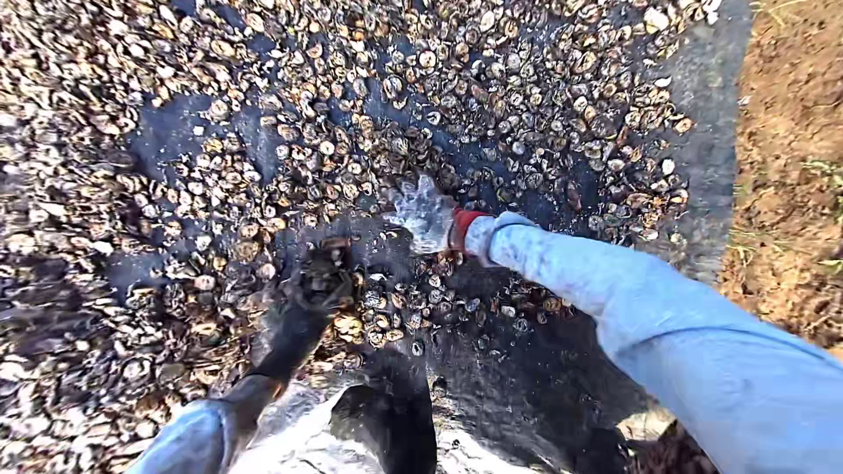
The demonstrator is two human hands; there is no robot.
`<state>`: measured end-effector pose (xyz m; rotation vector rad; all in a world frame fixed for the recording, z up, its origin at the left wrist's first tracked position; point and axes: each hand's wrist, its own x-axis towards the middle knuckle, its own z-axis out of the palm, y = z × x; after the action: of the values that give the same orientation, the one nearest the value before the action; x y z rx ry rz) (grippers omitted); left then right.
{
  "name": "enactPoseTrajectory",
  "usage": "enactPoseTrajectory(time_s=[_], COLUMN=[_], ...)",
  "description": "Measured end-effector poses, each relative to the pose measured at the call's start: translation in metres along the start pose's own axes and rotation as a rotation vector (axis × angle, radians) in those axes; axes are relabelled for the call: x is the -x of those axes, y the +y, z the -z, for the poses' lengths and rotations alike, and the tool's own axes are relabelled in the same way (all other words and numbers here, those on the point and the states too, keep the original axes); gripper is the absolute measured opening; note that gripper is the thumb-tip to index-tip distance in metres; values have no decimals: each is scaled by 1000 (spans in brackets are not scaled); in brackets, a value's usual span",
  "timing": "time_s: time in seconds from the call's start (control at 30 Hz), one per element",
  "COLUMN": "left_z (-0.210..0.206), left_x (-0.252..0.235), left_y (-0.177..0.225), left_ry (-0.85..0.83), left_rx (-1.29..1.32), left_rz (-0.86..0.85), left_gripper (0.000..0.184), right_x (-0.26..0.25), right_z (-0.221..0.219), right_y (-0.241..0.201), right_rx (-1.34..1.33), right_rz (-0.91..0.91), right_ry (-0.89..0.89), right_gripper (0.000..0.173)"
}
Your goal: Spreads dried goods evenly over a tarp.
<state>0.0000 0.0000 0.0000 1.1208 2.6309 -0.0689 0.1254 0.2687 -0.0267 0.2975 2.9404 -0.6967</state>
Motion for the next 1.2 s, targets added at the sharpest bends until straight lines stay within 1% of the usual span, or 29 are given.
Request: enactPoseTrajectory(time_s=[0.07, 0.1, 0.13, 0.2, 0.27, 0.33, 0.4, 0.43, 0.47, 0.53, 0.57, 0.63, 0.67, 0.7, 0.73, 0.77, 0.8, 0.83, 0.87, 0.9, 0.93, 0.97, 1.0, 1.07, 1.1, 1.17, 1.2], left_z=[-8, -8, -11, -22, -26, -28, -30, -33, -35, -41, -44, -37, -31, -27, -25, -27, -31, -39, -53, -68, -82, -92, -97, -103, -107, -112, -113], left_x=[8, 11, 13, 18, 16, 10, 7, 7, 11, 22, 24, 23, 21, 16, 13, 14, 17, 22, 30, 38, 46, 56, 67, 96, 113, 137, 139], left_y=[45, 74, 100, 134, 150, 161, 187, 206, 228, 268, 281, 286, 278, 264, 247, 231, 221, 220, 224, 233, 242, 249, 252, 254, 252, 248, 251], left_ry=[-85, -134, -138, -94, -59, 8, 91, 105, 75, 5, -18, -108, -129, -79, 25, 123, 181, 181, 154, 142, 165, 194, 205, 161, 128, 6, 15], left_rx=[32, 47, 63, 167, 229, 303, 384, 398, 406, 358, 308, 217, 162, 131, 111, 91, 104, 136, 165, 150, 105, 82, 74, 124, 187, 421, 561], left_rz=[-47, -40, -44, -77, -169, -273, -360, -413, -470, -598, -658, -750, -779, -782, -734, -617, -459, -301, -200, -159, -174, -212, -267, -346, -376, -377, -392], left_gripper=[81, 94, 98, 94, 91, 90, 88, 91, 95, 98, 96, 99, 99, 94, 85, 77, 76, 81, 86, 90, 91, 89, 84, 68, 62, 52, 47], right_x=[38, 62, 88, 140, 187, 216, 225, 230, 237, 253, 263, 284, 293, 300, 306, 306, 299, 287, 273, 258, 247, 246, 252, 278, 297, 329, 339], right_z=[2, -2, -7, -20, -30, -37, -44, -43, -39, -45, -50, -66, -77, -80, -78, -73, -67, -59, -54, -56, -65, -73, -81, -105, -115, -129, -127], right_y=[30, 45, 57, 70, 66, 58, 55, 50, 46, 41, 40, 38, 39, 38, 33, 28, 26, 26, 26, 27, 29, 27, 22, 12, 0, -19, -20], right_rx=[39, 40, 47, 30, -68, -153, -112, -95, -116, -170, -229, -287, -243, -220, -214, -208, -200, -191, -205, -192, -179, -202, -218, -199, -217, -171, -168], right_rz=[40, 34, 7, -81, -178, -270, -313, -325, -352, -468, -532, -587, -604, -614, -620, -615, -583, -550, -507, -457, -409, -389, -391, -419, -435, -460, -493], right_ry=[36, 63, 90, 84, 135, 220, 288, 322, 351, 403, 431, 435, 433, 455, 495, 538, 584, 578, 519, 470, 449, 412, 409, 397, 364, 401, 412], right_gripper=[76, 77, 77, 83, 92, 106, 116, 116, 115, 114, 113, 102, 94, 81, 69, 61, 60, 64, 75, 85, 90, 90, 88, 83, 78, 66, 60])
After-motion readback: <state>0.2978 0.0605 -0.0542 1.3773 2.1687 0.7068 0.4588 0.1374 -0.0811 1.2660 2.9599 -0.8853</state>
